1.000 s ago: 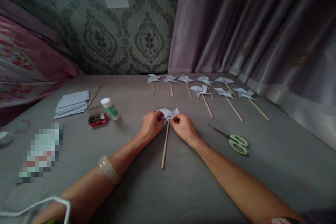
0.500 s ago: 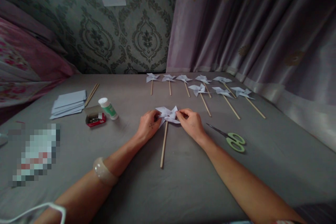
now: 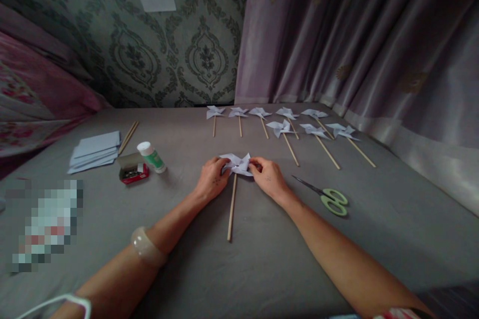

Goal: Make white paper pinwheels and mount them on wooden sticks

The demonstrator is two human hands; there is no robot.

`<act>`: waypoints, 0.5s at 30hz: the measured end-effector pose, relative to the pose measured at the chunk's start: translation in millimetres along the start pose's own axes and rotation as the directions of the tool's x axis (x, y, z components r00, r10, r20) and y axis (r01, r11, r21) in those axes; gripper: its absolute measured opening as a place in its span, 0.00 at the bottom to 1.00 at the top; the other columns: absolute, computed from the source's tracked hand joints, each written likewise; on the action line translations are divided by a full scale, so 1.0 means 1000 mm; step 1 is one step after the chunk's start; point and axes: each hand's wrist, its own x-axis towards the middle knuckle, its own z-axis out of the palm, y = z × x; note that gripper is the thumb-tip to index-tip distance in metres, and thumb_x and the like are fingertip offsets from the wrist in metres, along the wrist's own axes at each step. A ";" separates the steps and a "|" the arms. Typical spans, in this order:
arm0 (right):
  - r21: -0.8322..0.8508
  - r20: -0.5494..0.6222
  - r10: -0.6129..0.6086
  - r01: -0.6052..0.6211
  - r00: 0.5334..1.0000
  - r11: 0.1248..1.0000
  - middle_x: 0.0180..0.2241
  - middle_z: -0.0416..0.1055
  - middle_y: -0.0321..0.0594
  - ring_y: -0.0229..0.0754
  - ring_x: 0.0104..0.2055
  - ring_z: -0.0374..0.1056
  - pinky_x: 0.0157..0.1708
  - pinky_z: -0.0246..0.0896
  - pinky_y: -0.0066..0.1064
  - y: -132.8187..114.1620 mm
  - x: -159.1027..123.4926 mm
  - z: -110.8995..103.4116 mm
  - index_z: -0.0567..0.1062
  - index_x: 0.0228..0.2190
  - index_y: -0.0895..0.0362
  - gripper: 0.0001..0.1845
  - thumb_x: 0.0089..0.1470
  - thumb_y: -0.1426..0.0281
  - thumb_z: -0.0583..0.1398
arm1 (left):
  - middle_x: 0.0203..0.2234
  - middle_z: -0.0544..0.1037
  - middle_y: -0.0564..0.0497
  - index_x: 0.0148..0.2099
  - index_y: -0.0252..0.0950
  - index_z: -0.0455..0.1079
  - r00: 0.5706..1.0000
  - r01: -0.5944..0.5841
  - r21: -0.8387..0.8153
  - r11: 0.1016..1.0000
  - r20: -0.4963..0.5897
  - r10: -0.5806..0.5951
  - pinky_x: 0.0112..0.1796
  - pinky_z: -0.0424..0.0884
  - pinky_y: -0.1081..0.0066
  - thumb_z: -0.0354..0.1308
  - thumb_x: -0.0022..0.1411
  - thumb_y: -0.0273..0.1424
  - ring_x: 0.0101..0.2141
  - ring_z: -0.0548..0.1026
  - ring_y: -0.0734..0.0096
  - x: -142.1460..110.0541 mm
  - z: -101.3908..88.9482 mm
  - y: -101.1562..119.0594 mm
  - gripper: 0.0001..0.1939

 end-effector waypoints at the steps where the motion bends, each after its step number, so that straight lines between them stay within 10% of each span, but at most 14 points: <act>1: 0.002 0.001 -0.003 0.003 1.000 1.000 0.36 0.79 0.43 0.42 0.33 0.74 0.36 0.67 0.31 0.000 0.000 0.000 0.79 0.37 0.55 0.11 0.53 0.71 0.57 | 0.39 0.76 0.44 0.49 0.34 0.72 1.000 -0.005 -0.001 1.000 0.005 0.005 0.43 0.70 0.67 0.52 0.58 0.26 0.38 0.74 0.65 0.000 0.000 0.000 0.16; 15: -0.059 -0.031 -0.076 0.074 0.997 0.996 0.37 0.78 0.45 0.42 0.35 0.72 0.40 0.65 0.31 -0.002 -0.001 0.000 0.79 0.38 0.57 0.13 0.54 0.73 0.56 | 0.42 0.76 0.44 0.52 0.33 0.68 0.996 0.053 -0.024 0.998 -0.065 -0.055 0.42 0.70 0.69 0.54 0.54 0.25 0.37 0.74 0.67 -0.003 -0.007 0.004 0.21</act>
